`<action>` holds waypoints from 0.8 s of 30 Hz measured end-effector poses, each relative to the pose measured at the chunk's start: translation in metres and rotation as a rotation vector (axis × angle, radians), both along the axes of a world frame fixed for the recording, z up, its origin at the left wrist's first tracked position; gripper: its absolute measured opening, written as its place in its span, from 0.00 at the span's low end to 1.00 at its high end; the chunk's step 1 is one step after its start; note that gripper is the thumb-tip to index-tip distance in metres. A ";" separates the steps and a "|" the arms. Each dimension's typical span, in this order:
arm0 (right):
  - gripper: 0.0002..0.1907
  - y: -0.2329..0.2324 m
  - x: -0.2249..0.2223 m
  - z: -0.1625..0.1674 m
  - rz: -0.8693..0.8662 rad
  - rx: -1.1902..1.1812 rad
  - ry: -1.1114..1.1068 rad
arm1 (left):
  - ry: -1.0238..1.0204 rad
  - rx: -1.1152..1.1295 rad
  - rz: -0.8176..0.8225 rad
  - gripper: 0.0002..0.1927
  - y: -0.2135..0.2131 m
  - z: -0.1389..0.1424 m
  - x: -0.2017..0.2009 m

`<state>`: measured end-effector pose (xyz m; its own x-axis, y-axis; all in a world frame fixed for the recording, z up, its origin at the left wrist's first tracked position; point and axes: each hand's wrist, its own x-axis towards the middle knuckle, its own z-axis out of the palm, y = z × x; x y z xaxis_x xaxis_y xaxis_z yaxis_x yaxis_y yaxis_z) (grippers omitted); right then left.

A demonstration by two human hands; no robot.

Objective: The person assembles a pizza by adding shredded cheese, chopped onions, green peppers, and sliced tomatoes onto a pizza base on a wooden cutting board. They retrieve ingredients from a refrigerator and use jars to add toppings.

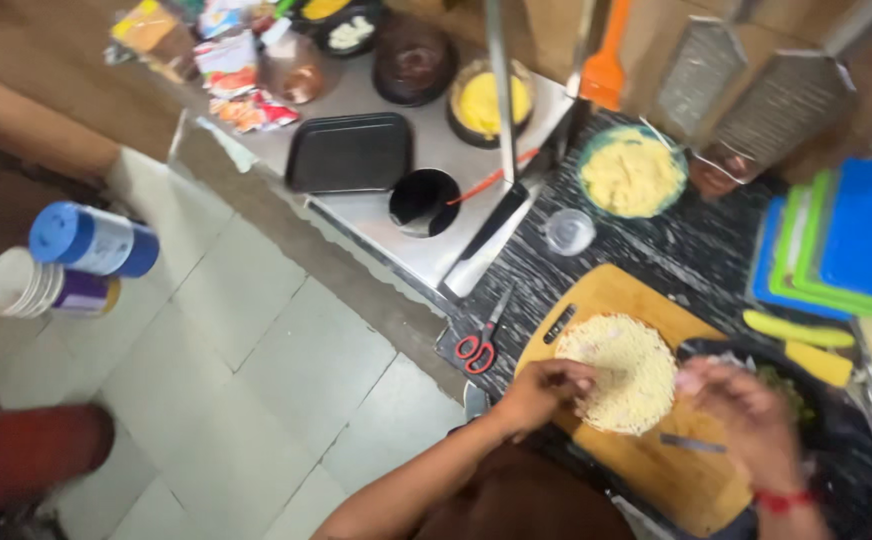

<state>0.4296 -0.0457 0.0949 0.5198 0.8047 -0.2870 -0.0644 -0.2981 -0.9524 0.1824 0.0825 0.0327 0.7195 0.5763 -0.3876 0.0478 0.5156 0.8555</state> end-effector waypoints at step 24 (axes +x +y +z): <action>0.09 0.007 -0.092 0.013 0.462 -0.004 -0.469 | -0.058 -0.635 -0.273 0.09 -0.011 -0.013 -0.033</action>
<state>0.3379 -0.0385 0.1076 0.1914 0.9745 -0.1171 0.4931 -0.1986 -0.8470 0.1492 0.0712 0.0201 0.8364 0.0459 -0.5462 0.2103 0.8933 0.3971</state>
